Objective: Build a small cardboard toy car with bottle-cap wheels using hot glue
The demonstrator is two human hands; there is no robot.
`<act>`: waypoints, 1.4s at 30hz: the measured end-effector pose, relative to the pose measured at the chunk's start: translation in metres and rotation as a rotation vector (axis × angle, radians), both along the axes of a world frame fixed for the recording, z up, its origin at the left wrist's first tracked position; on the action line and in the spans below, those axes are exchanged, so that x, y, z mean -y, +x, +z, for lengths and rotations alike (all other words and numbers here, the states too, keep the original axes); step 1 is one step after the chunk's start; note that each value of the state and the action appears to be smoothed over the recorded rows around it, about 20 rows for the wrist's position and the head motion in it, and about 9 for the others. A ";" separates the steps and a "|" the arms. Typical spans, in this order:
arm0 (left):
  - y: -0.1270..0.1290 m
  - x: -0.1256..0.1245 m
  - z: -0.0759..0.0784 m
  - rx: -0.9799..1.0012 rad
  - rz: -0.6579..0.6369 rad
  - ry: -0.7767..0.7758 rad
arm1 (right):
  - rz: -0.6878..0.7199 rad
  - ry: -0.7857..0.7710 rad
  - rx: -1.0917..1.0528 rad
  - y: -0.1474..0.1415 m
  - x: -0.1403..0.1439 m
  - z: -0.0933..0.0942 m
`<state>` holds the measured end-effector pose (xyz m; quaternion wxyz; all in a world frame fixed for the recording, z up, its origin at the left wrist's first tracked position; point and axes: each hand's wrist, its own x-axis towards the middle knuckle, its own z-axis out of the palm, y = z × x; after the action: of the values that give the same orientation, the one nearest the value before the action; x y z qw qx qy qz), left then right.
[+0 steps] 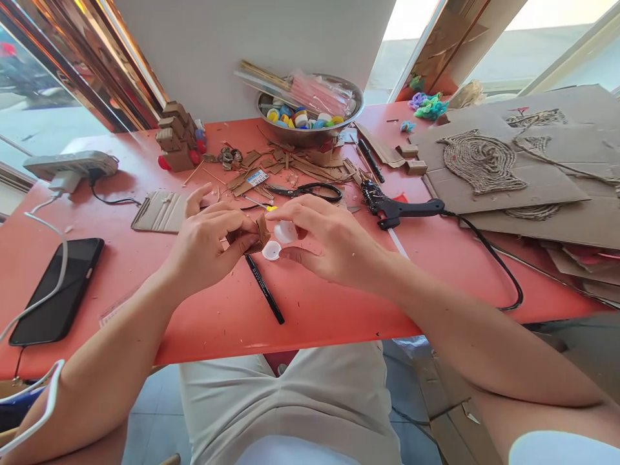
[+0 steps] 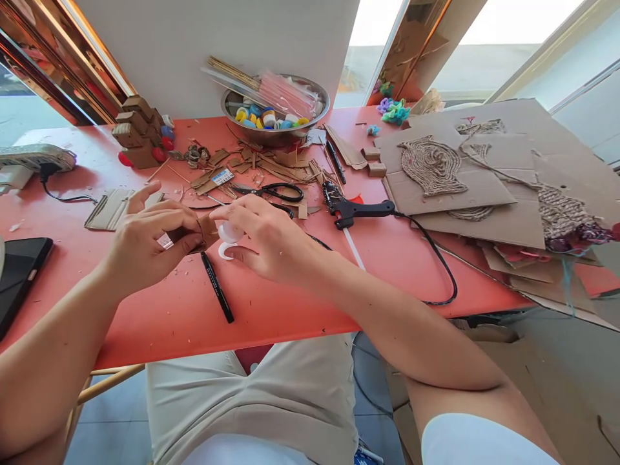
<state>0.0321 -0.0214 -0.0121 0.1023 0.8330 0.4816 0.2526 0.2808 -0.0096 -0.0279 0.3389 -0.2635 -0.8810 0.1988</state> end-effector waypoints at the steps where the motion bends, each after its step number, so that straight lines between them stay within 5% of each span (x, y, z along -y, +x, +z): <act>1: 0.000 0.000 0.000 -0.004 0.005 -0.001 | 0.001 0.001 -0.013 0.000 -0.001 0.000; 42: 0.001 0.000 0.002 -0.033 0.006 0.061 | -0.069 -0.200 -0.216 -0.010 0.003 -0.003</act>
<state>0.0336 -0.0216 -0.0100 0.0683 0.8383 0.4779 0.2535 0.2709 -0.0124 -0.0305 0.4104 -0.3032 -0.8056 0.3011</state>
